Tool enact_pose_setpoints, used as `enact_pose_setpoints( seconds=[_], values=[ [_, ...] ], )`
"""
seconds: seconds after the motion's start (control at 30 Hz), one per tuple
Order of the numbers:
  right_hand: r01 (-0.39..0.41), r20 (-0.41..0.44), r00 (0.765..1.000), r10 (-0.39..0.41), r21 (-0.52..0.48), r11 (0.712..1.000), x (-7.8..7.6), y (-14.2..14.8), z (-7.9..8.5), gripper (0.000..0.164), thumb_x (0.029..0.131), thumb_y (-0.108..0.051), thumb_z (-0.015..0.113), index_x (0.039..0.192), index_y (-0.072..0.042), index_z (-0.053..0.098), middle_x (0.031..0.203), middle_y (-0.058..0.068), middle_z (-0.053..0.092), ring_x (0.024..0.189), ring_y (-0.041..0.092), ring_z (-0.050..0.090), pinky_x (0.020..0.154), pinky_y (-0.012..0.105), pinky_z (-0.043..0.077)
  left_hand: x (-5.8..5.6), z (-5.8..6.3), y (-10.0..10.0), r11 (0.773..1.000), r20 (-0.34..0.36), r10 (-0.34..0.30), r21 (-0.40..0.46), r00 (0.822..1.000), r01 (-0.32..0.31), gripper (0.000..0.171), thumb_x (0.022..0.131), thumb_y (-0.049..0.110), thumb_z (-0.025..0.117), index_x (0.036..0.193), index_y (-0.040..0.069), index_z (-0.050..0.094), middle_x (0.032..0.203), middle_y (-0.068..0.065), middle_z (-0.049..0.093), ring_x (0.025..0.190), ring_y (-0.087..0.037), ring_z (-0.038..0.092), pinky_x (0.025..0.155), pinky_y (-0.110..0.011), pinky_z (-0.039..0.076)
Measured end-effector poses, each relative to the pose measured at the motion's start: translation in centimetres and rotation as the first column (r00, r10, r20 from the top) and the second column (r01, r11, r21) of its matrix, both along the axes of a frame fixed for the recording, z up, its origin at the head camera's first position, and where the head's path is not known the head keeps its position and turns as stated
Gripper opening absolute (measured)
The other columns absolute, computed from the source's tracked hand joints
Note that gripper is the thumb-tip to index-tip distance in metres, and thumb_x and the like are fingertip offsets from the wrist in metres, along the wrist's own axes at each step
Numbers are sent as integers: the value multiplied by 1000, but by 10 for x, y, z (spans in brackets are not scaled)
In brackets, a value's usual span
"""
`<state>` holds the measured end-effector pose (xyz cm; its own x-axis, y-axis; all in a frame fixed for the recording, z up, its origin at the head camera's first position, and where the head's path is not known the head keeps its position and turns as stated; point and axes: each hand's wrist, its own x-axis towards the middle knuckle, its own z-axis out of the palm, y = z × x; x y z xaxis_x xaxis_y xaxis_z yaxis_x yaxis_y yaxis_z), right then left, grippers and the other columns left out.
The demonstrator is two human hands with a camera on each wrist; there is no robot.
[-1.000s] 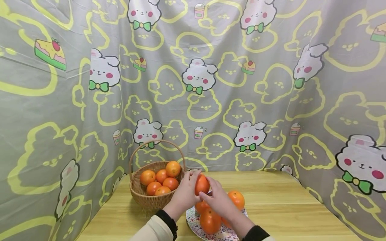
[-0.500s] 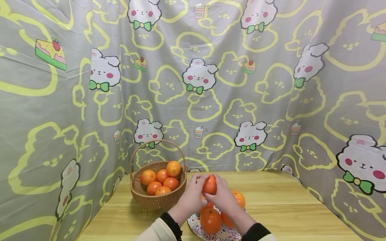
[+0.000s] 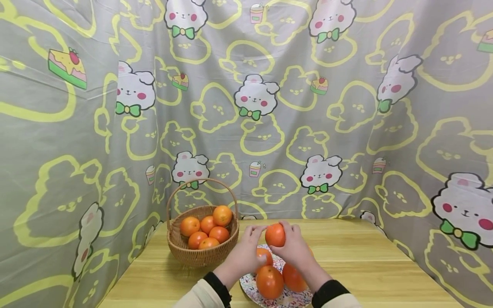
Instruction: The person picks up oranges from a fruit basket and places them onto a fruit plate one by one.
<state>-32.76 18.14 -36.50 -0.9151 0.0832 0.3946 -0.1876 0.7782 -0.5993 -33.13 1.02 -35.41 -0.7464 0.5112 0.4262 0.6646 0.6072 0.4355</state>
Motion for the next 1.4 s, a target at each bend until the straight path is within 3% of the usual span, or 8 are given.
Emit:
enact_pose_setpoints(
  seconds=[0.1, 0.2, 0.3, 0.63, 0.93, 1.2, 1.4],
  values=[
    [9, 33, 999, -9, 15, 1000, -5, 5, -5, 79, 67, -31, 78, 133, -8, 40, 107, 16, 43, 78, 22, 54, 64, 40, 48, -4, 0, -7, 999, 1, 49, 12, 999, -49, 73, 71, 10, 67, 138, 17, 37, 125, -10, 39, 86, -14, 51, 61, -26, 44],
    [9, 83, 996, -11, 31, 999, -9, 9, -10, 78, 66, -32, 79, 130, -7, 42, 106, 16, 45, 78, 23, 54, 64, 41, 48, -10, -2, -17, 995, -52, 99, 28, 994, -98, 71, 71, 14, 69, 136, 15, 40, 123, -10, 41, 100, -20, 51, 73, -32, 47],
    [-1, 134, 991, -8, 64, 998, -13, 12, -15, 75, 64, -33, 79, 126, -7, 46, 102, 15, 48, 76, 23, 54, 64, 42, 47, -17, -5, -31, 986, -72, 153, 70, 986, -148, 68, 71, 13, 69, 133, 14, 42, 120, -10, 42, 104, -24, 50, 80, -37, 47],
    [-40, 186, 982, 12, 150, 988, -23, 13, -27, 77, 63, -26, 79, 129, -5, 45, 102, 17, 48, 82, 27, 53, 67, 46, 47, -42, -15, -65, 947, -70, 307, 125, 949, -297, 58, 71, 16, 69, 125, 11, 48, 116, -13, 45, 102, -27, 52, 79, -41, 46],
    [-53, 268, 963, 0, 190, 980, -31, 8, -37, 81, 62, -19, 80, 132, -6, 43, 127, 29, 41, 104, 40, 49, 81, 58, 42, -46, -19, -74, 934, -100, 344, 136, 934, -329, 58, 68, 15, 68, 122, 8, 51, 111, -15, 48, 97, -28, 54, 79, -41, 46],
    [-112, 274, 961, 37, 262, 959, -31, 8, -37, 70, 59, -15, 80, 123, -6, 51, 109, 19, 52, 89, 31, 52, 78, 52, 44, -51, -21, -82, 920, -53, 379, 133, 924, -369, 56, 69, 16, 69, 122, 9, 51, 117, -17, 46, 101, -32, 54, 78, -46, 46],
    [-141, 340, 940, 38, 285, 948, -27, 3, -38, 68, 60, -4, 77, 124, -7, 53, 118, 25, 49, 95, 37, 52, 80, 57, 42, -60, -26, -94, 907, -45, 412, 120, 910, -405, 57, 71, 17, 69, 124, 8, 49, 121, -19, 44, 105, -35, 51, 79, -47, 46]
  ],
)
